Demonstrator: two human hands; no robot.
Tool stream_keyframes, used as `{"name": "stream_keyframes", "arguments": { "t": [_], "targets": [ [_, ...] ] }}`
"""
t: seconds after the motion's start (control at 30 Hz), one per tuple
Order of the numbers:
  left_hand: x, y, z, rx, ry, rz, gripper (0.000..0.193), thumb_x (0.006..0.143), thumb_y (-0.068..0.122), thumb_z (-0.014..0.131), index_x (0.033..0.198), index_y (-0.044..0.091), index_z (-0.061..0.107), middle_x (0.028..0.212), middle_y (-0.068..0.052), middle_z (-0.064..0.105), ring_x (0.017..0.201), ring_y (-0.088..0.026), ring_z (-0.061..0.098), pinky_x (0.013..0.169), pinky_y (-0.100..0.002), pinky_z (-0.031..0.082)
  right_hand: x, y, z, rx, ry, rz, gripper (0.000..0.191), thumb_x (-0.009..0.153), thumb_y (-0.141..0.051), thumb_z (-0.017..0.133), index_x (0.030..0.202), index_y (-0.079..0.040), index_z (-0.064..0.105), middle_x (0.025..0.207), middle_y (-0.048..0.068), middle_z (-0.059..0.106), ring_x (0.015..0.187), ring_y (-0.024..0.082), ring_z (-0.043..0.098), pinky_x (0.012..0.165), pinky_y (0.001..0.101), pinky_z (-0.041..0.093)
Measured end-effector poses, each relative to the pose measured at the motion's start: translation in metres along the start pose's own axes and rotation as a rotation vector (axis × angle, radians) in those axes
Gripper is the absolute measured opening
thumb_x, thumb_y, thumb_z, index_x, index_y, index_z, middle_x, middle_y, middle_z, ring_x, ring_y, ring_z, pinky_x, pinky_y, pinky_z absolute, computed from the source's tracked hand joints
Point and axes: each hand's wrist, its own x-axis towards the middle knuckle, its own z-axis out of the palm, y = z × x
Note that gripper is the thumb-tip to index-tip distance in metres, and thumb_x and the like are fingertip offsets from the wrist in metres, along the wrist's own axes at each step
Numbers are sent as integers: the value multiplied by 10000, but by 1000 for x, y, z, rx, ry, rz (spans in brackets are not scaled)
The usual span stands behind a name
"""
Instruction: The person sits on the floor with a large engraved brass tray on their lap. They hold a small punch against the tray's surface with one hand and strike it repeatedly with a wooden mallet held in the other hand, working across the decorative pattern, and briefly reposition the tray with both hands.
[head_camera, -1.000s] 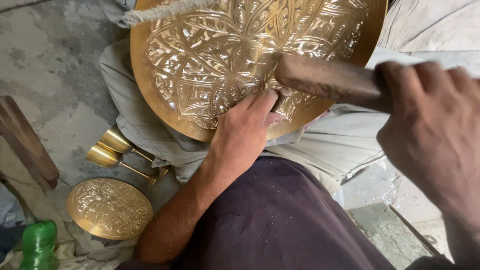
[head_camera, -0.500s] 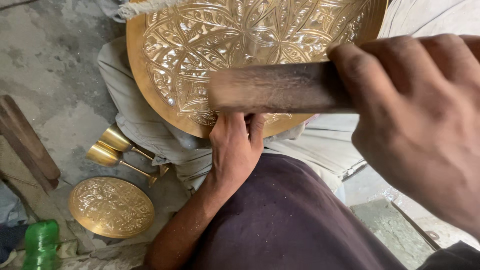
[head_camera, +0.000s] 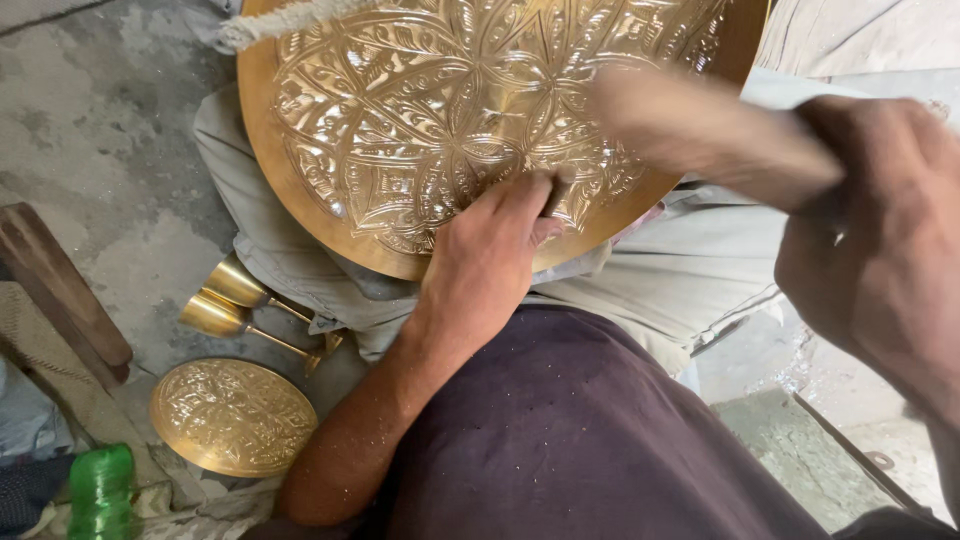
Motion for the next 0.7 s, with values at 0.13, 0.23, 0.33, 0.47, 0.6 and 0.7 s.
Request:
{"name": "stream_keyframes", "arguments": {
  "t": [0.13,0.23,0.33,0.47,0.6,0.7],
  "targets": [
    [12,0,-8,36,-213,27,203,1047,26,566,1248,33,598,987,-148,739,965,-236,782,740,-374,626,-28,17,21,2,-43,33,348,881,89,657,1229,75,659,966,236,702,817,331,698,757,414,577],
    [22,1,-9,27,-46,153,263,1060,80,640,1299,18,550,1118,-183,710,956,-231,761,715,-278,650,-46,27,33,142,-5,130,345,869,113,676,1212,126,640,976,284,693,823,357,693,765,428,578],
    [19,-1,-19,8,-109,138,367,951,159,748,1263,59,583,1045,-124,737,885,-213,762,699,-329,623,-58,37,46,304,-49,293,480,839,73,718,1279,188,567,1015,330,671,881,375,696,770,426,582],
    [17,-4,-20,59,-165,169,393,961,135,756,1311,62,595,1001,-110,735,860,-220,756,680,-355,617,-71,51,63,38,-69,178,397,873,51,766,1237,75,608,1053,251,710,922,319,734,817,380,610],
    [23,-5,-16,68,-227,175,373,982,66,690,1330,20,567,990,-138,702,881,-213,761,673,-318,641,-77,55,75,800,39,387,485,1020,-38,743,1374,111,448,1073,185,598,898,247,656,807,320,564],
    [24,0,-17,67,-257,153,346,984,54,670,1313,3,573,959,-145,689,879,-236,761,682,-342,632,-71,53,74,887,83,343,519,982,-44,744,1372,86,427,1092,149,608,1022,235,676,922,338,599]
  ]
}}
